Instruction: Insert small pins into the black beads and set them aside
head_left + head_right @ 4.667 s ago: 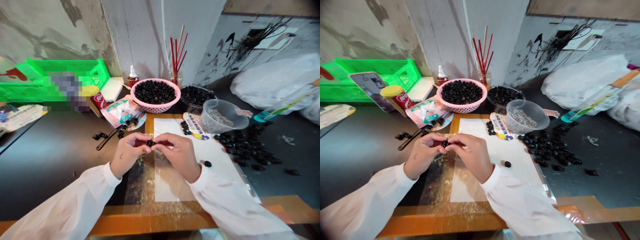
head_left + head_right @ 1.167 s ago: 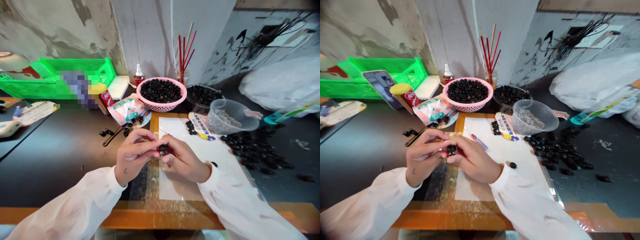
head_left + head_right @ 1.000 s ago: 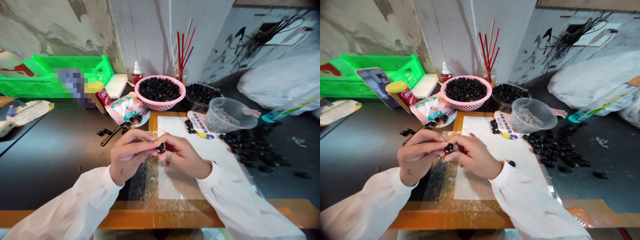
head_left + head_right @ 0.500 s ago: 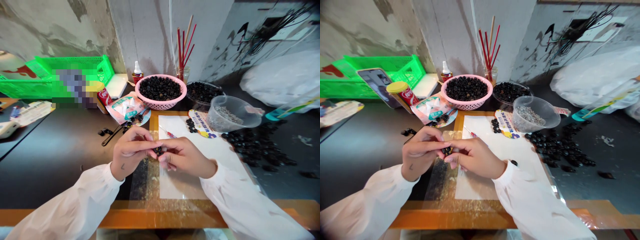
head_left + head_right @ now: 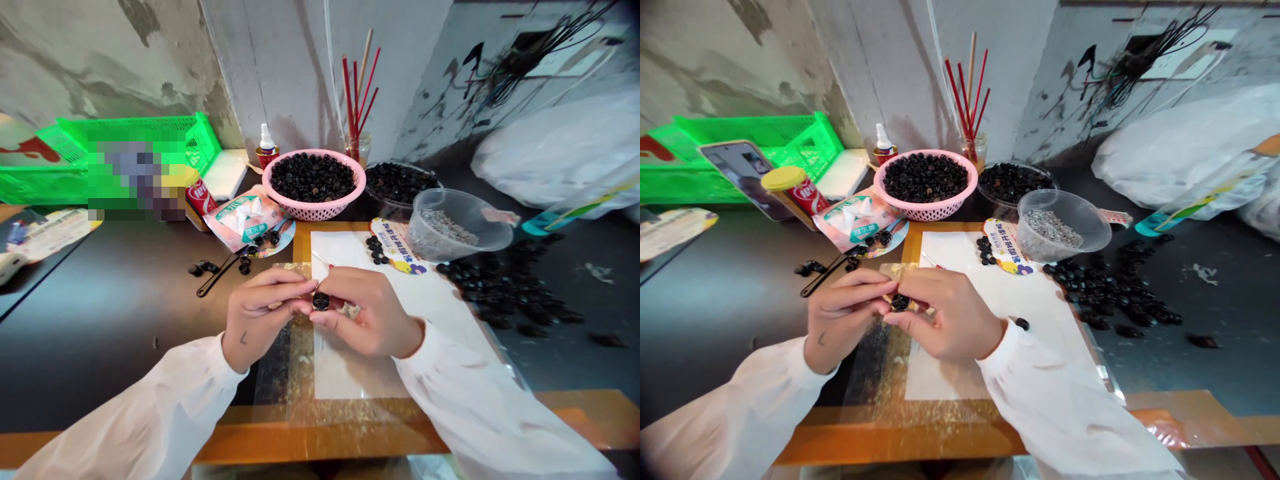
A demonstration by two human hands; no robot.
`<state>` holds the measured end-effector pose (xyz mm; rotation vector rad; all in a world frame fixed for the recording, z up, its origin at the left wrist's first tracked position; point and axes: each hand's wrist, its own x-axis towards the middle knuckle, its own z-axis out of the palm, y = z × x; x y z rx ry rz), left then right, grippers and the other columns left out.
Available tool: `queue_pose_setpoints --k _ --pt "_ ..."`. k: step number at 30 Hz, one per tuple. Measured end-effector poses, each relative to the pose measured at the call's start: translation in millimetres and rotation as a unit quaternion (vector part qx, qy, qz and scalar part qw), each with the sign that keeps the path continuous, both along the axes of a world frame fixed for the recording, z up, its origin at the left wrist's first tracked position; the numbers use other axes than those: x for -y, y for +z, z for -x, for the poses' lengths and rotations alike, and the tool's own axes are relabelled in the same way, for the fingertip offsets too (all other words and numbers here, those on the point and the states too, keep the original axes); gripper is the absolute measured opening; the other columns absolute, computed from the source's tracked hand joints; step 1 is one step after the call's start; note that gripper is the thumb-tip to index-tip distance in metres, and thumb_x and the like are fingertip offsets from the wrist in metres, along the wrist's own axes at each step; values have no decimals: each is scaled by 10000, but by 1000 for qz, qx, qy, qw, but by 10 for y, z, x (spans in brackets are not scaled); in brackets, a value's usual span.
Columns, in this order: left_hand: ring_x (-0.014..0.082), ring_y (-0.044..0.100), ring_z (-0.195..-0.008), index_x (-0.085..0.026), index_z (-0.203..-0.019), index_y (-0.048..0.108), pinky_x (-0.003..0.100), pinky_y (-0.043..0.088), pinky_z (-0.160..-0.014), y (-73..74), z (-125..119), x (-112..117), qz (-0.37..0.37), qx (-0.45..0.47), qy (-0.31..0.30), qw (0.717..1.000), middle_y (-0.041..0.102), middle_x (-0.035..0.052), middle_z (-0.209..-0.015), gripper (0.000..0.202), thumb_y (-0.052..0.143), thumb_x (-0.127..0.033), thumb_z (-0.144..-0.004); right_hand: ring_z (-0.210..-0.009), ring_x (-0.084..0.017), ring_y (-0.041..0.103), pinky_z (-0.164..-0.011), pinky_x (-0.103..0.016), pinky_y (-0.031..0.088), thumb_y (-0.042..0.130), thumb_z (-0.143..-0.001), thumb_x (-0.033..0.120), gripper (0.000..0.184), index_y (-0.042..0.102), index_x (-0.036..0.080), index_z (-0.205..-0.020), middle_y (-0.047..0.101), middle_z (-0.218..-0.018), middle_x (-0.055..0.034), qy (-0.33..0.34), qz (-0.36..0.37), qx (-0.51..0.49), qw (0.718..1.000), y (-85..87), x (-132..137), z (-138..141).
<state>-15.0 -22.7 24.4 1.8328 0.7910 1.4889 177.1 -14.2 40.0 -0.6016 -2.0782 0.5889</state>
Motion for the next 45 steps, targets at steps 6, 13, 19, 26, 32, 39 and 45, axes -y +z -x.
queue_pose_setpoints --k 6,13,19,26,32,39,45 --pt "165 681 -803 -303 -1010 805 205 571 -579 16 -37 78 48 19 -4 999 726 65 -908 358 889 -361 -667 -602 -137 462 -583 -268 368 507 -1004 429 364 556 191 -734 514 -639 9 -10 -36 -13 999 -43 -3 15" --pt "127 673 -735 -289 -994 813 194 568 -638 -29 -102 169 54 9 58 997 741 47 -864 246 844 -253 -753 -580 -135 417 -543 -276 312 514 -995 376 359 477 208 -680 447 -629 17 -42 -50 -13 998 -99 22 37" --pt "134 684 -729 -279 -944 824 182 561 -611 -84 -135 191 95 44 67 992 737 53 -820 177 832 -255 -769 -567 -126 387 -531 -279 285 554 -943 244 310 425 217 -662 408 -621 32 -64 -57 -10 996 -141 54 70" --pt "112 666 -676 -310 -874 831 170 546 -597 -102 -160 186 122 69 59 988 727 33 -753 130 851 -307 -745 -528 -113 353 -507 -282 278 560 -901 187 337 364 230 -630 389 -588 41 -80 -70 -28 994 -127 83 100" --pt "146 691 -767 -296 -916 832 197 563 -645 -55 -122 96 126 39 16 991 764 57 -853 223 859 -390 -716 -531 -108 390 -510 -261 314 606 -905 273 302 459 219 -647 443 -574 46 -77 -100 8 992 -149 -25 5" --pt "175 703 -894 -299 -1025 810 240 568 -752 -81 -38 29 71 -43 4 997 770 44 -1003 265 815 -396 -778 -567 -106 495 -569 -243 361 504 -996 321 353 536 205 -664 551 -597 29 -65 -142 59 986 -154 -125 -13" --pt "170 668 -853 -294 -944 786 305 518 -832 71 401 -298 -56 -163 157 972 748 -7 -934 136 653 -314 -919 -730 -157 620 -635 -275 390 562 -986 455 313 717 195 -904 688 -763 -13 -142 -124 296 936 125 -12 -440"
